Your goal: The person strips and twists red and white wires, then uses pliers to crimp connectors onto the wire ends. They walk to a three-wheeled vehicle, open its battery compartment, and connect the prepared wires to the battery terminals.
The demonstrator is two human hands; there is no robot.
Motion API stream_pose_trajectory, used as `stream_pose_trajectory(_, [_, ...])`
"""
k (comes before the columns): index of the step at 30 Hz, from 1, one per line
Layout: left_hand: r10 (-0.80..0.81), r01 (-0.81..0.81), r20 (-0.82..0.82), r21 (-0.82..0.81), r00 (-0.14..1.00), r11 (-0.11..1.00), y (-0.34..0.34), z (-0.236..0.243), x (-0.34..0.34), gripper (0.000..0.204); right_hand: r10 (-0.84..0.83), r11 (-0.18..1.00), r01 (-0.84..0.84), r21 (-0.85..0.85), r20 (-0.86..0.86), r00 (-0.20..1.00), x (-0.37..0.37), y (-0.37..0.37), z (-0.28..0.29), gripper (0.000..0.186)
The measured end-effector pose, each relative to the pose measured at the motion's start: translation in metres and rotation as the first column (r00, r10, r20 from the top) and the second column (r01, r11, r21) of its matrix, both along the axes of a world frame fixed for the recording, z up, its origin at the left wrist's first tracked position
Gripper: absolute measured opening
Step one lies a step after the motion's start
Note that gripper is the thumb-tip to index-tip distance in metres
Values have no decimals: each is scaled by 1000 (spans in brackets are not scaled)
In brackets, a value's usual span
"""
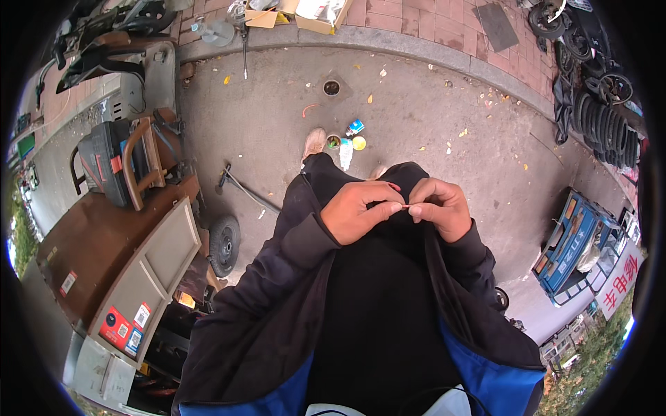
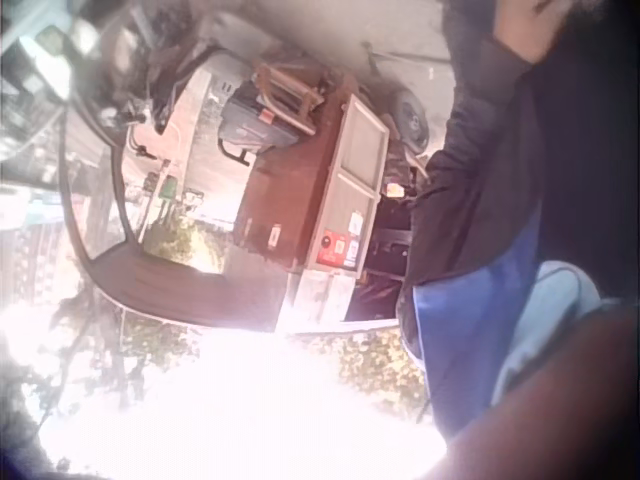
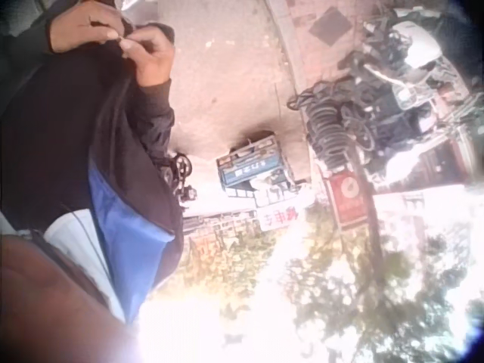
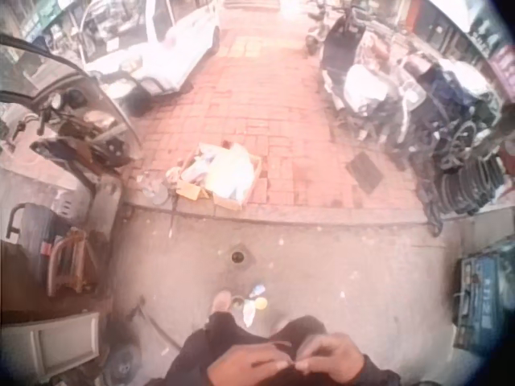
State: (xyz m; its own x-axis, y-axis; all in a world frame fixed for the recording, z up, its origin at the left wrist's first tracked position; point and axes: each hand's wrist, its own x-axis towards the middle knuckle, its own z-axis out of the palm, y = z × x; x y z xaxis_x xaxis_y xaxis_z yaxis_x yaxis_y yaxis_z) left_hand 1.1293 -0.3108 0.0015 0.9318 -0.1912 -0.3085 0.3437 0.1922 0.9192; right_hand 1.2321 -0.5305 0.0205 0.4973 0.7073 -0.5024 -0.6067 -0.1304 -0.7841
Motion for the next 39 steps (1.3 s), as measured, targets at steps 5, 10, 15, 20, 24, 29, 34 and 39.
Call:
stream_pose_trajectory(5, [80,-81,-76,-8,994,997,-28,-1,116,16,9,999,-8,50,-7,1000,118,-20,-15,8])
stream_pose_trajectory(10, [275,-265,-192,75,942,961,-107,-13,204,16,124,990,-118,75,-80,989,237,-69,-58,8])
stream_pose_trajectory(15, [244,-246,-164,11,956,969,-163,-15,286,14,104,994,-103,27,-54,993,318,-119,-42,10])
stream_pose_trajectory(20, [473,-473,-123,28,873,881,-179,-19,322,11,339,936,-336,-106,14,941,384,-105,-33,10])
stream_pose_trajectory(24, [548,-548,-9,-36,836,836,-172,-27,340,12,411,910,-413,-13,146,900,423,-76,-37,10])
stream_pose_trajectory(29, [814,-829,171,38,555,558,-181,-58,336,10,559,827,-562,6,86,825,431,-34,-64,12])
stream_pose_trajectory(34, [983,-972,-35,142,182,185,-244,-72,259,12,919,393,-918,-47,2,393,371,4,-98,11])
stream_pose_trajectory(39, [958,-977,-223,155,-180,-147,-318,-95,201,13,991,128,-985,-116,-36,133,285,-3,-119,9])
